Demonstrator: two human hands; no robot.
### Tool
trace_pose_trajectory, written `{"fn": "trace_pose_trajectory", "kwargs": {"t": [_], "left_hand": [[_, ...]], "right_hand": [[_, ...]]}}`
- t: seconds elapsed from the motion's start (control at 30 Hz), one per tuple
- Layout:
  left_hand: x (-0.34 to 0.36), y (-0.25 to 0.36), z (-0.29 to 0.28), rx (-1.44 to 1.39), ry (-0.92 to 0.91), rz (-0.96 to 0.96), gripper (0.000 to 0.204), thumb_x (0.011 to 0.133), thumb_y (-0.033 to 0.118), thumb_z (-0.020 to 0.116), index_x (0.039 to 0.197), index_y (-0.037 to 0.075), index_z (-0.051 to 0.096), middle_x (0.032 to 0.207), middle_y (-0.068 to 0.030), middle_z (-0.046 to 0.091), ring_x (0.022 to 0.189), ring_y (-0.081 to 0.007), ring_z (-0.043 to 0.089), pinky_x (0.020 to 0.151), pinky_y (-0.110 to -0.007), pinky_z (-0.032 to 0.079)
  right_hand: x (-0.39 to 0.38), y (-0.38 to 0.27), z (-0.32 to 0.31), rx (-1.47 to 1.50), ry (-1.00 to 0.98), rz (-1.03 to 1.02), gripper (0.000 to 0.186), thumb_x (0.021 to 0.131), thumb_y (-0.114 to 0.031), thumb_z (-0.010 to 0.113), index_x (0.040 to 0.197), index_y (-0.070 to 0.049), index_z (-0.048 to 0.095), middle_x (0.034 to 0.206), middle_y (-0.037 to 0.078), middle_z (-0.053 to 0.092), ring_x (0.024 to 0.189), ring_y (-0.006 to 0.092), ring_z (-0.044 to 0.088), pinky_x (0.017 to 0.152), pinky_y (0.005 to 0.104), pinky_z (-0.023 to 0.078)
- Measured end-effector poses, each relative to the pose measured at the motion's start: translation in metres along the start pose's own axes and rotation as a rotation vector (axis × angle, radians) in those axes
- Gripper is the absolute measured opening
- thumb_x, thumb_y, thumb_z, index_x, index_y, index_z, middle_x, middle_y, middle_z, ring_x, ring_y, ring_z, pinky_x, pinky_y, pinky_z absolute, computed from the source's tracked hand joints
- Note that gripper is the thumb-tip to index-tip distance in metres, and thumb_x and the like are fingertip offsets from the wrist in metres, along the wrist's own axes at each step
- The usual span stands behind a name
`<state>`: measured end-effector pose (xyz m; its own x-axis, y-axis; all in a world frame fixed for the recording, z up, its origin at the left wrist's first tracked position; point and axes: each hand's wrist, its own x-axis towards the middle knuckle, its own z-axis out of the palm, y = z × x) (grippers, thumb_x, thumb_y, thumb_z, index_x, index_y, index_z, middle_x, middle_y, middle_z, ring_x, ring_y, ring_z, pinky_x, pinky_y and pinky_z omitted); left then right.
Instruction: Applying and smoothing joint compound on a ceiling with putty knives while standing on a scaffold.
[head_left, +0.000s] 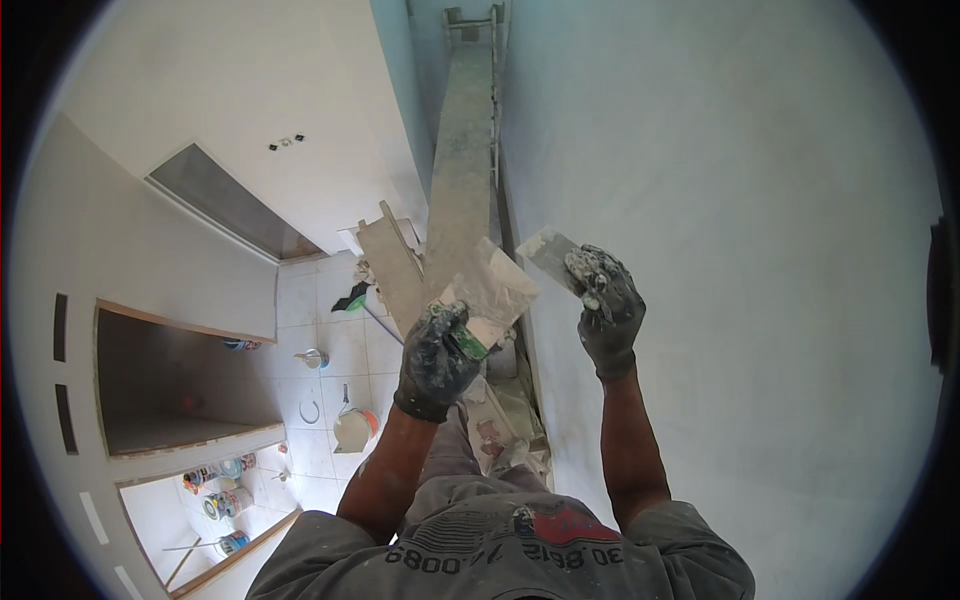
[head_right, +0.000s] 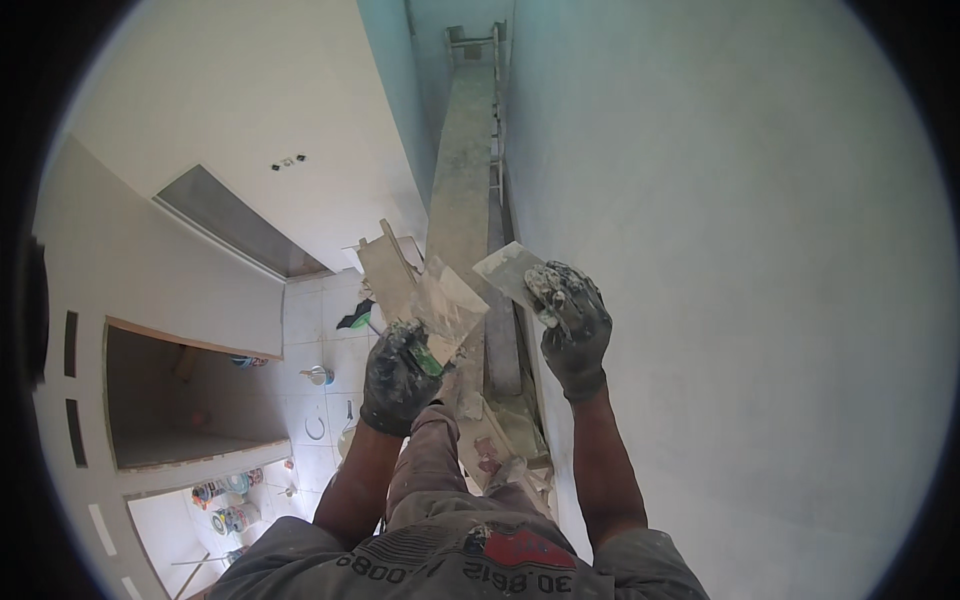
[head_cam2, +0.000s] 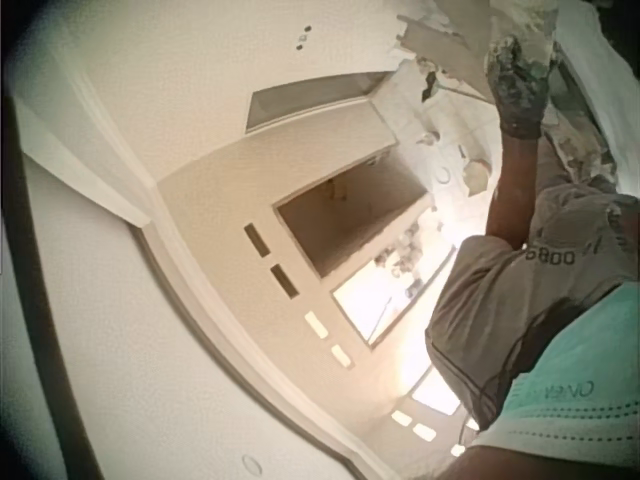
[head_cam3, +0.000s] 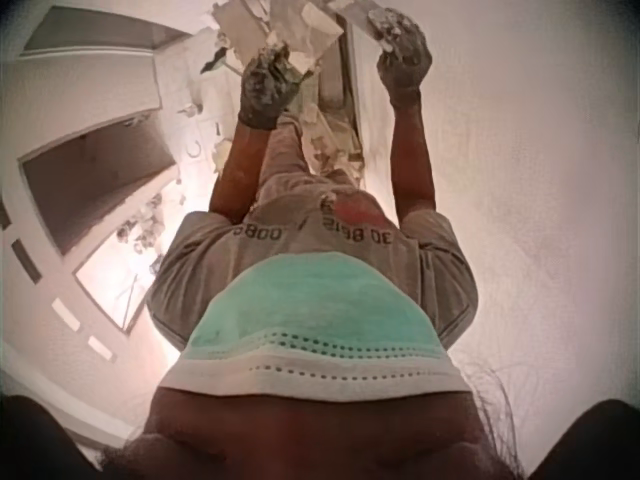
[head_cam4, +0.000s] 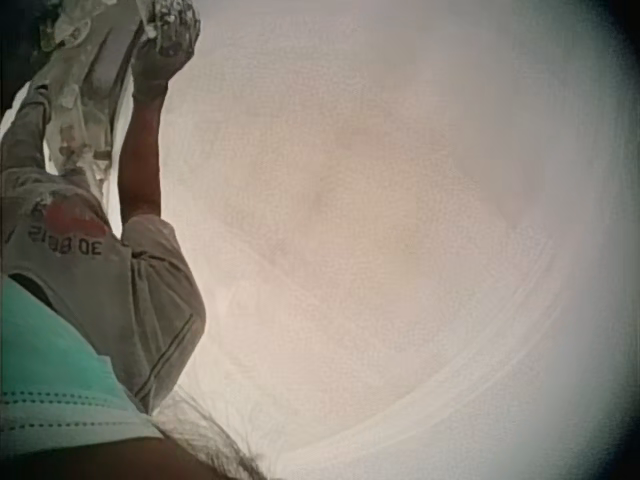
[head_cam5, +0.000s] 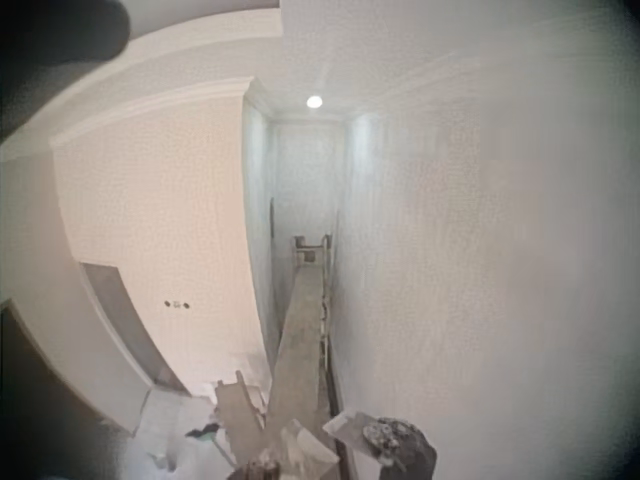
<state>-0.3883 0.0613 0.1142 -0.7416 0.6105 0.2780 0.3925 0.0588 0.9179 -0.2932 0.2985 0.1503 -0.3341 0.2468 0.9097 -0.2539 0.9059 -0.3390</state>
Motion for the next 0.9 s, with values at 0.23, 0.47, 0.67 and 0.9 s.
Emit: {"fn": "trace_pose_trajectory", "kwargs": {"t": [0.23, 0.47, 0.67, 0.9], "left_hand": [[0.006, 0.072, 0.014, -0.302, 0.078, 0.045, 0.024, 0.093, -0.002, 0.058, 0.116, -0.009, 0.061, 0.117, -0.0176, 0.066, 0.112, -0.0247, 0.063, 0.095, -0.036, 0.051], [-0.024, 0.128, 0.045, -0.162, -0.148, 0.593, 0.047, 0.077, -0.011, 0.045, 0.118, -0.002, 0.065, 0.124, -0.0223, 0.064, 0.123, -0.0400, 0.058, 0.112, -0.050, 0.038], [-0.010, 0.120, 0.035, -0.036, -0.239, 0.719, 0.046, 0.077, -0.010, 0.046, 0.116, 0.000, 0.066, 0.122, -0.0211, 0.066, 0.121, -0.0399, 0.059, 0.111, -0.052, 0.039], [-0.010, 0.098, 0.057, -0.094, -0.310, 0.734, 0.035, 0.088, -0.004, 0.049, 0.118, 0.002, 0.066, 0.123, -0.0179, 0.066, 0.122, -0.0337, 0.060, 0.111, -0.050, 0.038]], "right_hand": [[-0.011, -0.050, -0.089, 0.612, 0.275, 1.064, 0.031, 0.092, -0.014, 0.067, 0.118, 0.002, 0.061, 0.103, 0.002, 0.066, 0.090, 0.0138, 0.066, 0.076, 0.0287, 0.055], [-0.003, -0.137, -0.153, 0.068, -0.353, 0.854, 0.043, 0.073, -0.012, 0.083, 0.110, 0.001, 0.064, 0.106, 0.015, 0.069, 0.100, 0.0274, 0.067, 0.091, 0.0348, 0.054], [-0.003, -0.139, -0.172, -0.071, -0.276, 0.567, 0.044, 0.073, -0.010, 0.083, 0.110, 0.001, 0.063, 0.102, 0.013, 0.069, 0.092, 0.0250, 0.069, 0.083, 0.0341, 0.056], [-0.004, -0.141, -0.172, -0.068, -0.210, 0.623, 0.051, 0.072, -0.012, 0.083, 0.116, 0.002, 0.061, 0.107, 0.013, 0.069, 0.097, 0.0250, 0.068, 0.087, 0.0354, 0.055]]}}
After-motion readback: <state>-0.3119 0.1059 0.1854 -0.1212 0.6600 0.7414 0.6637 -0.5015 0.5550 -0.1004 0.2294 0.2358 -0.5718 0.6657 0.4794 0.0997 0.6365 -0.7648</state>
